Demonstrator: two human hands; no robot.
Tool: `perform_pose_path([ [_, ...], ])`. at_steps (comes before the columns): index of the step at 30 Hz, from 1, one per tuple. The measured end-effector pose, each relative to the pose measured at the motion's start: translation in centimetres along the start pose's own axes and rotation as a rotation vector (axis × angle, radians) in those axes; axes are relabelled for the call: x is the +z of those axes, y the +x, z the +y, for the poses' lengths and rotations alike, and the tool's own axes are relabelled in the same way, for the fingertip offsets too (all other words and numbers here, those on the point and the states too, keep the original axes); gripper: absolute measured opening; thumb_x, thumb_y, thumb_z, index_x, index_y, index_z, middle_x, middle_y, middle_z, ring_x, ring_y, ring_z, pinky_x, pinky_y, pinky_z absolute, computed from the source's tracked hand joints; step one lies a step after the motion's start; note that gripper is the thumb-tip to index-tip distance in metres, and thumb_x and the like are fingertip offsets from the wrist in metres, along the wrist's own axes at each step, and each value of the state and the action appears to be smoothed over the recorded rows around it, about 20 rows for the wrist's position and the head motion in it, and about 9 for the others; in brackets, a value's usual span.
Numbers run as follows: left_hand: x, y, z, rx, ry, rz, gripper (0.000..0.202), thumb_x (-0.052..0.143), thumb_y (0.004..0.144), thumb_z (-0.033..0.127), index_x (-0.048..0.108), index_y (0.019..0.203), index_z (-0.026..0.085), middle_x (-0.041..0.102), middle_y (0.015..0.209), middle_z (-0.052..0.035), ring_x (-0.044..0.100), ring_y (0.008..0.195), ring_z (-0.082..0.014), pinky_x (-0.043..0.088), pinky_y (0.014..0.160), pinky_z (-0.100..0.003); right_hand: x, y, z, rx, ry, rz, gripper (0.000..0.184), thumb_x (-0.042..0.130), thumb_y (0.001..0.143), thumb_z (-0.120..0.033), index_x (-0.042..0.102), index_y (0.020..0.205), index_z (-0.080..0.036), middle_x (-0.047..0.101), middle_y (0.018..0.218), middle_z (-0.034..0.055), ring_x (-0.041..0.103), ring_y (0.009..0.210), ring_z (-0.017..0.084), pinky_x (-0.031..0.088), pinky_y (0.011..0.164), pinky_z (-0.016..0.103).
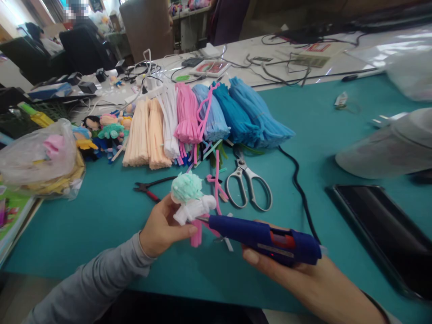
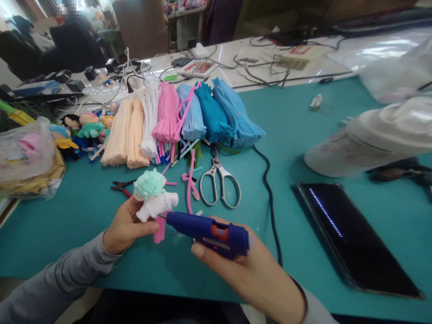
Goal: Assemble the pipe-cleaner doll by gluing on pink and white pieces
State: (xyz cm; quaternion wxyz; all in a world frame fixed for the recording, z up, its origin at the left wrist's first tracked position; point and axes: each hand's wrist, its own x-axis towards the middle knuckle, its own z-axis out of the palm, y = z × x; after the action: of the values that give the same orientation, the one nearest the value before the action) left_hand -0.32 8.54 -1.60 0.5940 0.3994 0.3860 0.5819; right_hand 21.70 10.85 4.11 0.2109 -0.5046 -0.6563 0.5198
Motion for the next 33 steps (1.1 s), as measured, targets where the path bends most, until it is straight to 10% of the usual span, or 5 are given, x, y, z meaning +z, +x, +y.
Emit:
perform_pose_path([
  [33,0.27,0.05,0.34,-0.028,-0.029,0.041,0.053,0.082,0.057,0.015,0.066,0.107,0.020,0.072,0.110,-0.0091,0.064,0.107,-0.0295,0.051,0.091,-0.040,0.15,-0.16,-0.21,0.010,-0.019,0.040,0.033,0.071,0.065,-0.054,0.072,0.079,-0.024,0.070,0.066,0.0008,0.067,0.063,0.022,0.059,0.054,0.029],
])
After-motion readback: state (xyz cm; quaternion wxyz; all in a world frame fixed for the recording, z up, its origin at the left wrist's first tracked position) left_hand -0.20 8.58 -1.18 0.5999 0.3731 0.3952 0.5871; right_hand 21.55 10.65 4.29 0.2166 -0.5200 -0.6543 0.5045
